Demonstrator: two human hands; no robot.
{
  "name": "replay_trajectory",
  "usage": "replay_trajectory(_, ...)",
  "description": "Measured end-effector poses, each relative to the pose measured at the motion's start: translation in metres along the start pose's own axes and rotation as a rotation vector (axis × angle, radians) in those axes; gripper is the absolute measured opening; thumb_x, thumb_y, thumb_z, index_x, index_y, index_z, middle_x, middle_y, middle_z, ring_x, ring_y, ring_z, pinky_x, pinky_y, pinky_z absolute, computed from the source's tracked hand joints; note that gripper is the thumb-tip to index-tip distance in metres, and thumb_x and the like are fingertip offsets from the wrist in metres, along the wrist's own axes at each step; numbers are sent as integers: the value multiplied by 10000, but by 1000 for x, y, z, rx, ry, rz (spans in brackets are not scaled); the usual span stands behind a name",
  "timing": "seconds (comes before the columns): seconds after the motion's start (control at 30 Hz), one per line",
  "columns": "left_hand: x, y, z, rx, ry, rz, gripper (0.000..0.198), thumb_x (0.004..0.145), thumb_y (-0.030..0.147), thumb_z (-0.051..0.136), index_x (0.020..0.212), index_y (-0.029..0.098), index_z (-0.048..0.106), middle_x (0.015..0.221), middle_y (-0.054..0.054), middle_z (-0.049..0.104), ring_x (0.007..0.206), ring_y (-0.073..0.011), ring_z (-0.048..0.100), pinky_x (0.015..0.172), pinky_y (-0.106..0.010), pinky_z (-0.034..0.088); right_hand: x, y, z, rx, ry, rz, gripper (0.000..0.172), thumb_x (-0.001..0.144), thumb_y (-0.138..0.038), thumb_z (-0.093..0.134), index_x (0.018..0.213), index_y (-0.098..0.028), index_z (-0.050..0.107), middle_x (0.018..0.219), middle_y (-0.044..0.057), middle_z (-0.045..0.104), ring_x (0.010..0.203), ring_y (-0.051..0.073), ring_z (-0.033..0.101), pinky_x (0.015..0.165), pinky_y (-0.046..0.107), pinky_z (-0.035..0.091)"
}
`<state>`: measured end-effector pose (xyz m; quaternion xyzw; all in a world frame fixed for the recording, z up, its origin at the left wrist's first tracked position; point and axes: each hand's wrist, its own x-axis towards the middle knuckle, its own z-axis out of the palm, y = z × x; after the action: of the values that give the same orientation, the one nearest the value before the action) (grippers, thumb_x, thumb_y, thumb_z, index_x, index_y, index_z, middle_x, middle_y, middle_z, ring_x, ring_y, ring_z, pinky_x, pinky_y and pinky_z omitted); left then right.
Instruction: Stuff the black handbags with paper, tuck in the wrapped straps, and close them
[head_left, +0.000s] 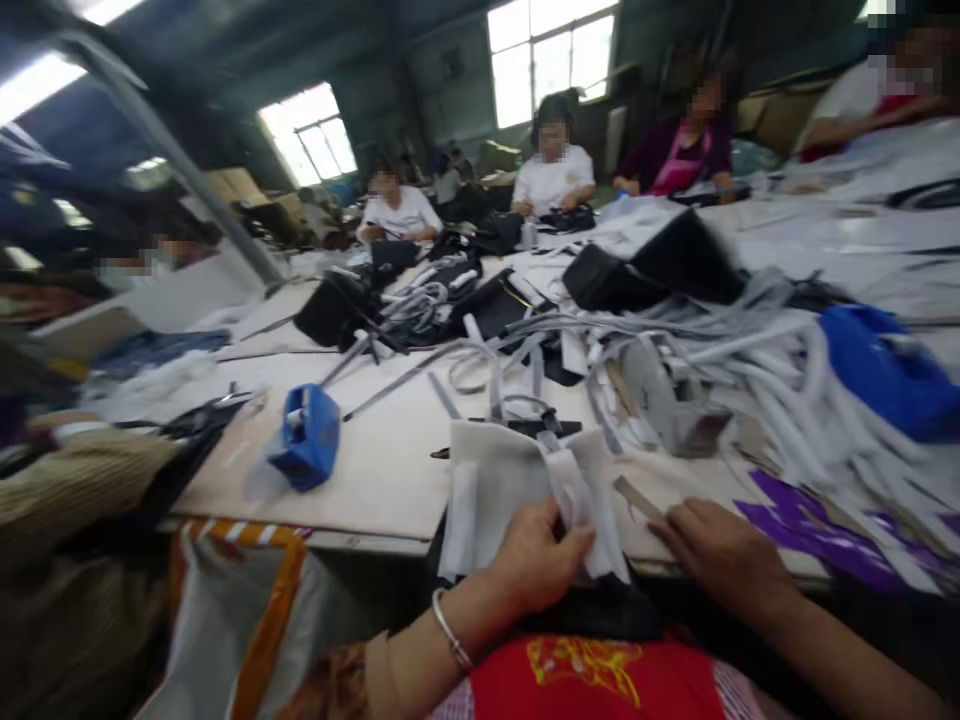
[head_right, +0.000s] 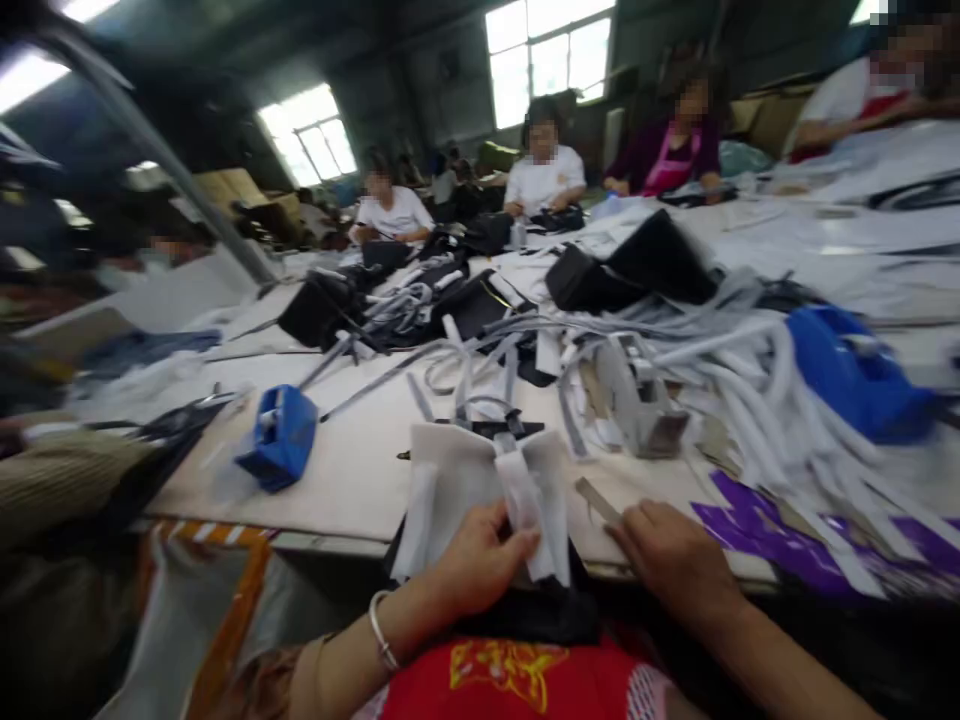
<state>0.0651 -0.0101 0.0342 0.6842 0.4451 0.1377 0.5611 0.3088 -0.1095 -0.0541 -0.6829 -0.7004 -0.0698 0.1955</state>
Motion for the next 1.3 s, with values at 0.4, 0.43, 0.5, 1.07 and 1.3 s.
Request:
replay_trajectory(0.4, 5, -2, -5, 22, -63, 61, 304, 877, 314, 565, 1074, 121, 693, 992, -79, 740, 878, -232, 660, 800, -307, 501, 15, 4, -14, 327, -293, 348, 298, 921, -378, 525, 694, -193, 580, 685, 38, 603, 681, 184, 549, 639, 302, 369)
replay_trajectory(0.43, 5, -1, -5, 13, -65, 62, 306, 877, 314, 565, 1078, 122, 692, 999, -80, 741, 886, -235, 663, 806, -308, 502, 20, 7, -14, 478, -303, 429, 308, 917, -398, 525, 688, -196, 567, 641, 18, 586, 629, 168, 536, 607, 292, 367)
replay_trajectory(0.5, 4, 0, -5, 3, -65, 62, 302, 877, 317, 564, 1065, 120, 694, 997, -82, 743, 897, -241, 668, 810, -308, 503, 33, 7, -16, 827, -291, 607, 295, 911, -444, 516, 752, -200, 562, 566, -22, 545, 517, 136, 491, 530, 269, 350)
replay_trajectory(1.07, 2, 4, -6, -21, -55, 74, 297, 868, 310, 563, 1049, 111, 689, 990, -89, 742, 910, -257, 671, 804, -325, 508, 92, -38, -10, 2253, -29, 899, 219, 640, -120, 747, 729, -201, 565, 628, -41, 520, 486, 60, 431, 428, 150, 270)
replay_trajectory(1.3, 2, 1, -7, -79, -75, 92, 317, 869, 300, 565, 1100, 114, 680, 1046, -85, 740, 947, -248, 673, 843, -319, 515, 88, -36, -28, 2257, -226, 654, 169, 774, -338, 657, 811, -174, 671, 801, 38, 588, 749, 167, 581, 649, 313, 523)
